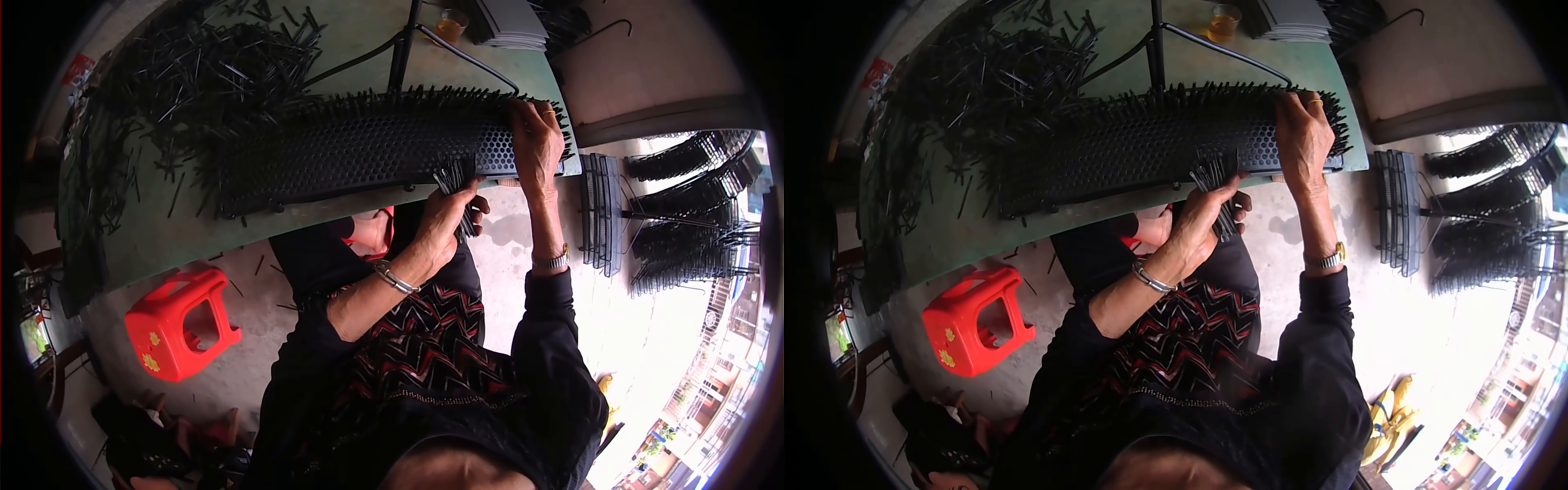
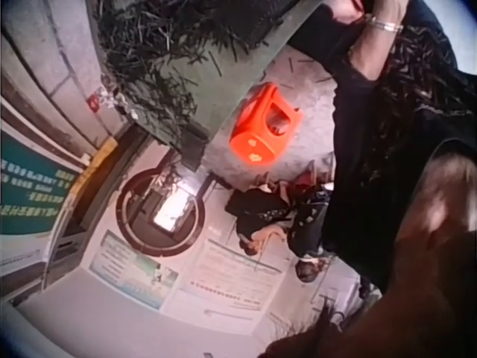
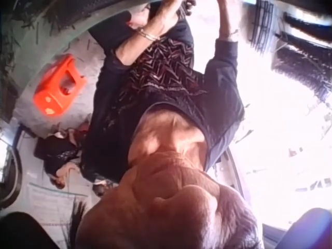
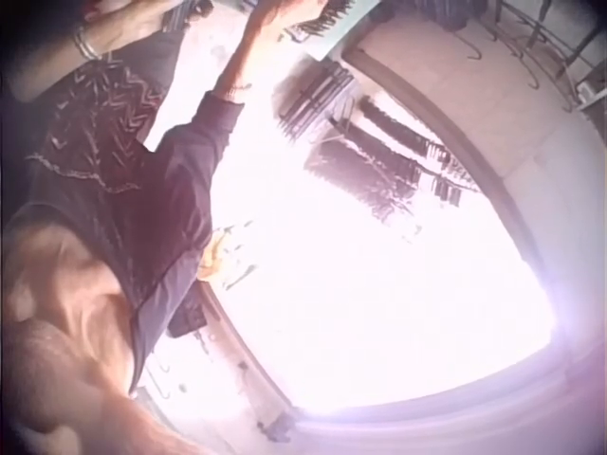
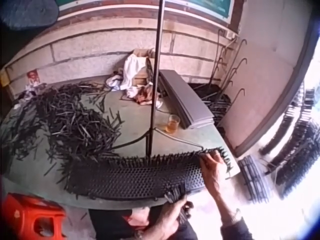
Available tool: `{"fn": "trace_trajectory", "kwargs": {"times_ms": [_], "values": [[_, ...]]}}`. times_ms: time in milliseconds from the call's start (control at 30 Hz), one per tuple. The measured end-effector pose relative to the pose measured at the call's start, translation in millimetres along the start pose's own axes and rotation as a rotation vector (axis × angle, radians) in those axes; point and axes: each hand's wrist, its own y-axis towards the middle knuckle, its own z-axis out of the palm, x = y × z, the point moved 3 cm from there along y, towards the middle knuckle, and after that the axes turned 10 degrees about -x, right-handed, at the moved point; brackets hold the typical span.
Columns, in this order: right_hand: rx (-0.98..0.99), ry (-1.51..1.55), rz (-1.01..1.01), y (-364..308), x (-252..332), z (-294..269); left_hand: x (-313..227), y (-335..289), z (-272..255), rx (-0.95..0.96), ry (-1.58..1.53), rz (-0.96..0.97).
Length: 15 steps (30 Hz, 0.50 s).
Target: Manually inserting individual plastic spikes into a perforated base plate to assemble a spiked mat.
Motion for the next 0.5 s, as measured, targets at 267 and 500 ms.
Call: {"fn": "trace_trajectory", "kwargs": {"times_ms": [267, 500], "values": [[0.063, -0.249, -0.006, 4, -3, 7, -7, -6, 4, -0.013, 0.004, 0.117], [0.211, 0.046, 0.168, 0, 16, -10, -6, -7, 1, -0.059, -0.005, 0.127]]}}
